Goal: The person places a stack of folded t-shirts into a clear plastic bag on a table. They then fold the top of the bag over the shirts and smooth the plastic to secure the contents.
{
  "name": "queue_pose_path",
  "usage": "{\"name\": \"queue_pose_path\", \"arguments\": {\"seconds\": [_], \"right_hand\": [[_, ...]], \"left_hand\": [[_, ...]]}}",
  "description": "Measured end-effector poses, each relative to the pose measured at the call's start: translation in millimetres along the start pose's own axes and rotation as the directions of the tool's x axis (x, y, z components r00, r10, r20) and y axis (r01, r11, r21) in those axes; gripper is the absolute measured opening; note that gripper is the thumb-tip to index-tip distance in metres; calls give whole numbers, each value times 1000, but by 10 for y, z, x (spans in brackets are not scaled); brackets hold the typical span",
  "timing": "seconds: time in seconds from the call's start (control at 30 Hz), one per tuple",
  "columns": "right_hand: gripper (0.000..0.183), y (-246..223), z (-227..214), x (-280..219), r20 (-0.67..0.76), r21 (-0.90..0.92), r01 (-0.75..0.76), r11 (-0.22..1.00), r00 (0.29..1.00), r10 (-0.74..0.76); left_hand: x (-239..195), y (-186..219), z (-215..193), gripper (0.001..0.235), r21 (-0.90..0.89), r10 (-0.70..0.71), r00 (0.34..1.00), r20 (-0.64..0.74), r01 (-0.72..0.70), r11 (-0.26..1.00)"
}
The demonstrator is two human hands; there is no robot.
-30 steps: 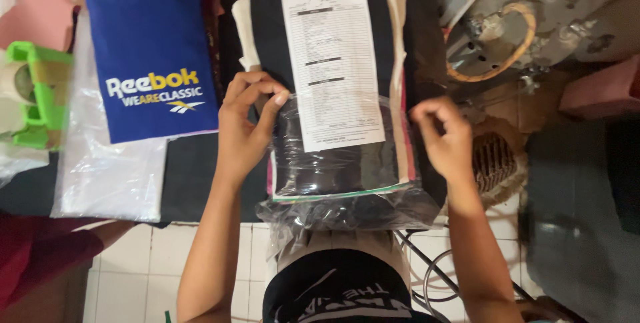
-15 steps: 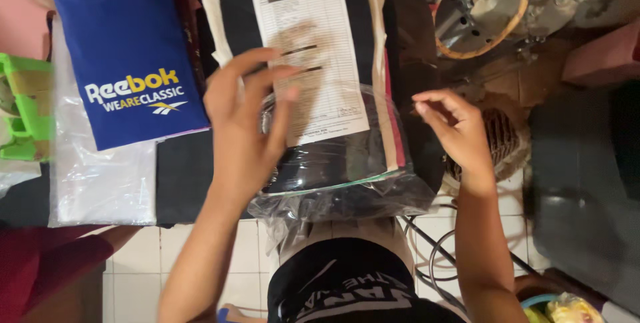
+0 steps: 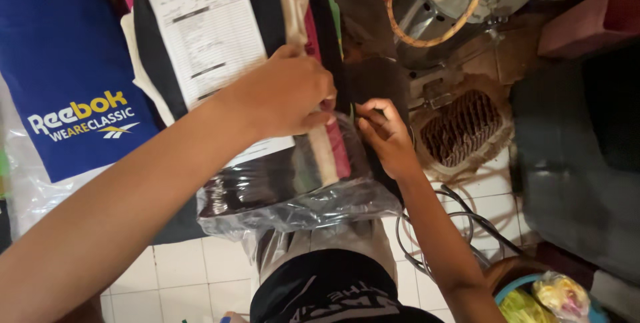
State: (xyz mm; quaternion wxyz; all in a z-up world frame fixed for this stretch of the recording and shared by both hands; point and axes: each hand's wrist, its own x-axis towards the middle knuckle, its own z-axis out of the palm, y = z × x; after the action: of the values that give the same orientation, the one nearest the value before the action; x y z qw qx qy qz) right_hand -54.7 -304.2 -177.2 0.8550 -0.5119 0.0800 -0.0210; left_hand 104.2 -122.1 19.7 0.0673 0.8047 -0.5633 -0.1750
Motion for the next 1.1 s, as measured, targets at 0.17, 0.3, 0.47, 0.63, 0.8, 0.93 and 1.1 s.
{"name": "queue_pose_path", "arguments": {"seconds": [0.17, 0.3, 0.47, 0.63, 0.8, 0.93, 1.1], "right_hand": [[21, -21, -31, 51, 97, -128, -11, 992, 995, 23], [25, -68, 11, 94, 122, -219, 35, 975, 992, -8], [22, -55, 52, 126, 42, -214, -68, 975, 996, 79], [17, -71, 106, 132, 34, -139, -100, 985, 994, 105], [22, -168, 210, 113, 43, -228, -38, 973, 998, 49], [14, -246, 268, 153, 80, -254, -6, 967, 996, 27], [3, -272, 279, 216, 44, -171, -123, 977, 990, 133]], "left_hand": [[-183, -15, -2, 16, 38, 22, 993, -115, -17, 999], [-277, 14, 9, 16, 103, 71, 971, -230, -48, 994], [-346, 22, 58, 15, 113, 41, 948, -316, -5, 994], [-372, 47, 87, 14, 287, 55, 938, -342, 49, 957], [-393, 39, 112, 15, 356, 71, 927, -369, 71, 932], [-412, 32, 126, 12, 344, 70, 919, -389, 74, 936], [-406, 66, 138, 18, 440, 70, 937, -342, 94, 893]]}}
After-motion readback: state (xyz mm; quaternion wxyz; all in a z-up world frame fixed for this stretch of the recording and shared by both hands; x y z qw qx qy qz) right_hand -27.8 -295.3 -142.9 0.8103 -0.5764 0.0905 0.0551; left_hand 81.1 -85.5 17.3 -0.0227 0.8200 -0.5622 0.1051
